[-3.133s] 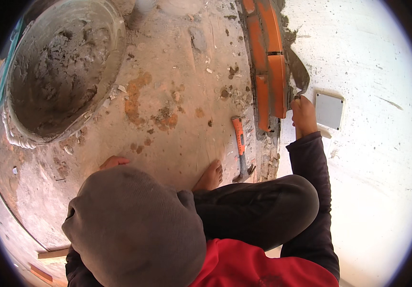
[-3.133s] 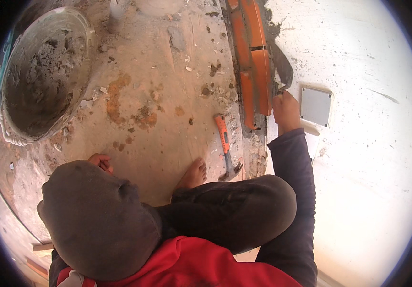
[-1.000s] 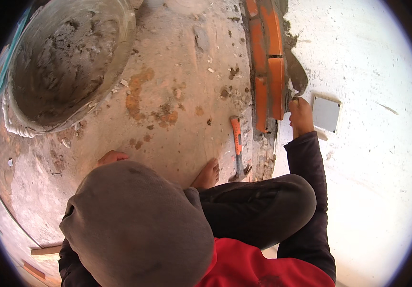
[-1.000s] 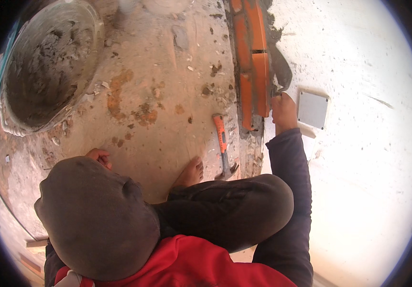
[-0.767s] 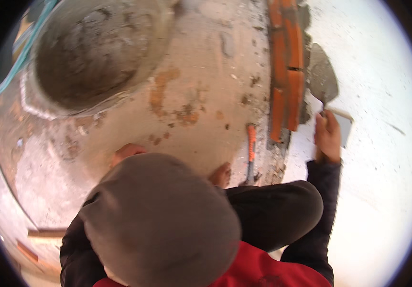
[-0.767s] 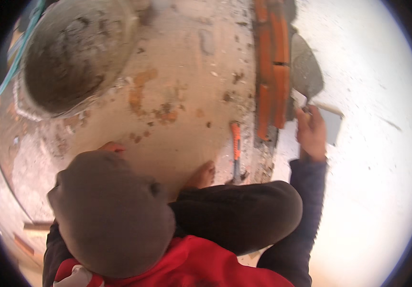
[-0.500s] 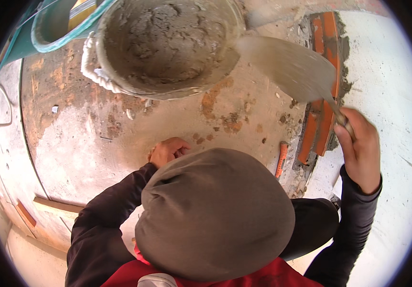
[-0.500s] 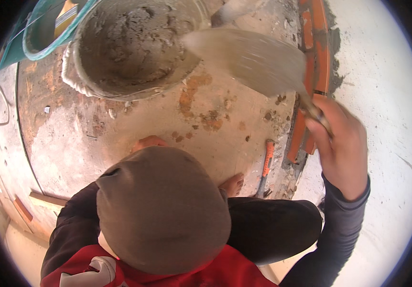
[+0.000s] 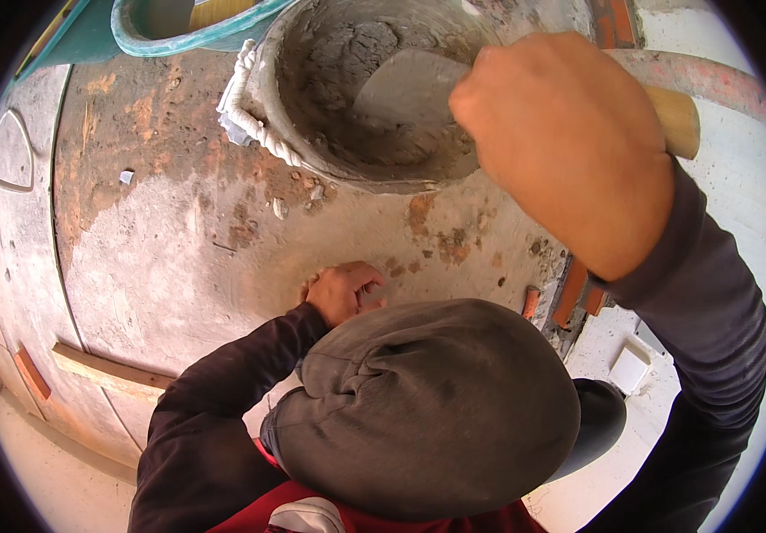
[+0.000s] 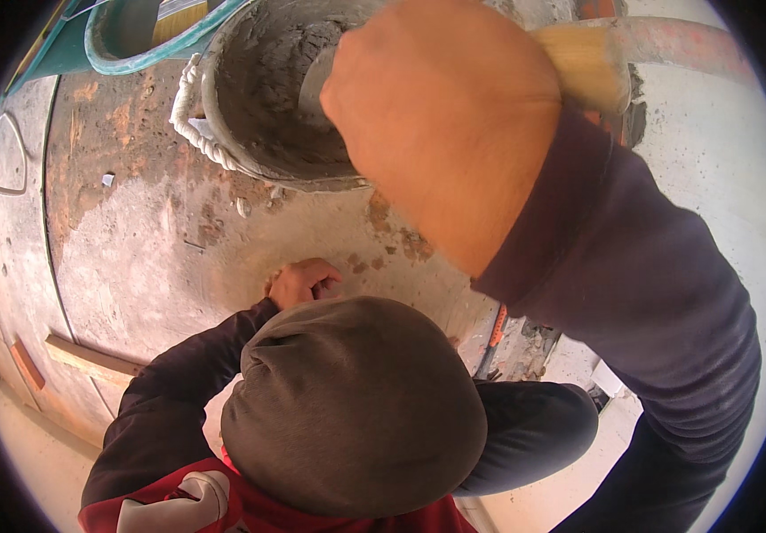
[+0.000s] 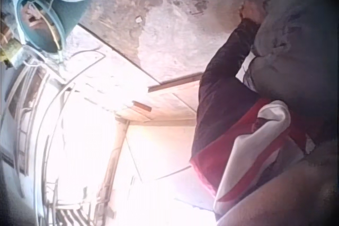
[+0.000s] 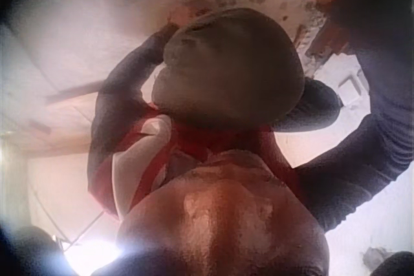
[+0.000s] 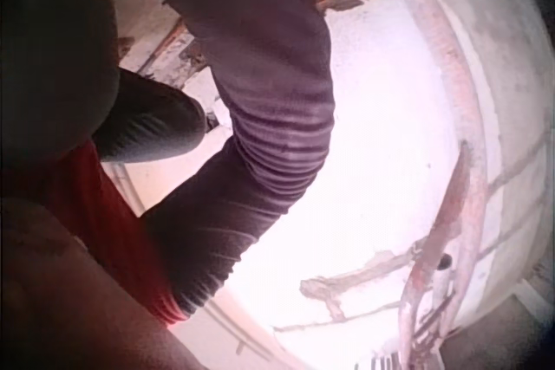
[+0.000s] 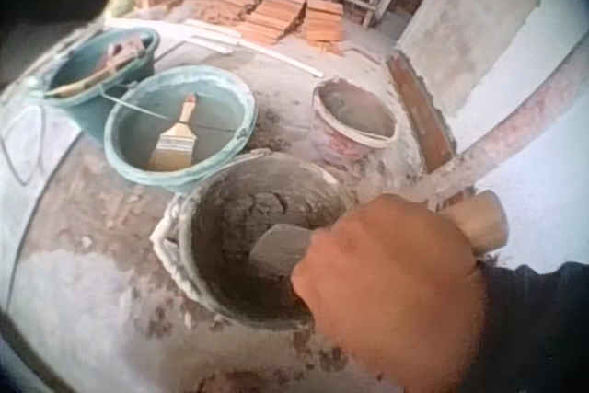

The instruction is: The person applies mortar to the base of a brick wall using a trowel and then smooths the mixture by hand and with the tool.

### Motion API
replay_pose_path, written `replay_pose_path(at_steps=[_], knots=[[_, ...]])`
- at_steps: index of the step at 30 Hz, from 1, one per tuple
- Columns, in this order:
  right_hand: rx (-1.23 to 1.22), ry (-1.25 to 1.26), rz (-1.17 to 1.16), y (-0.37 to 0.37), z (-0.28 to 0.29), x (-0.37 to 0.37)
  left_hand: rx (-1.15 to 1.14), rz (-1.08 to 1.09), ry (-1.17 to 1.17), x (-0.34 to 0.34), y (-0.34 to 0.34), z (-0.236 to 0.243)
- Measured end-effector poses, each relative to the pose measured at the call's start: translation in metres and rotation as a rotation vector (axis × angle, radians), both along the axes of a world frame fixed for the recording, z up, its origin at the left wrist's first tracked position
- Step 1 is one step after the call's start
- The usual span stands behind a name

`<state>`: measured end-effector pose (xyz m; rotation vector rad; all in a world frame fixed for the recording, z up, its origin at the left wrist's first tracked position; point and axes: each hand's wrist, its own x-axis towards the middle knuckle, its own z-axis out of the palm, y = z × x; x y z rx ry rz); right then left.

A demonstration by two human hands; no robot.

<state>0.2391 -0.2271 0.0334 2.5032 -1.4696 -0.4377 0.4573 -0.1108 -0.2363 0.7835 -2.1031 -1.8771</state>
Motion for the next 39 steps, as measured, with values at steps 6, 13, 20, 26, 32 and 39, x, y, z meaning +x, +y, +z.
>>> replay_pose_path(at_steps=[6, 13, 20, 26, 32, 39], knots=[[0.109, -0.066, 0.086, -0.009, 0.001, -0.023, 0.009, -0.018, 0.052, -0.001, -0.001, -0.004], [0.233, -0.199, -0.071, -0.005, -0.011, -0.054, -0.015, -0.019, 0.055, 0.0, 0.003, -0.011], [0.573, -0.589, -0.522, 0.024, -0.018, -0.077, 0.028, -0.041, -0.023, 0.002, -0.001, -0.005], [0.488, -0.963, -0.822, 0.1, -0.009, -0.102, 0.093, -0.104, -0.256, 0.003, 0.013, -0.037], [0.4, -0.956, -1.07, 0.23, 0.001, -0.162, 0.026, -0.069, -0.154, -0.003, 0.006, -0.004], [0.074, -0.783, -1.259, 0.324, -0.025, -0.178, 0.087, -0.124, -0.187, 0.007, 0.006, -0.032]])
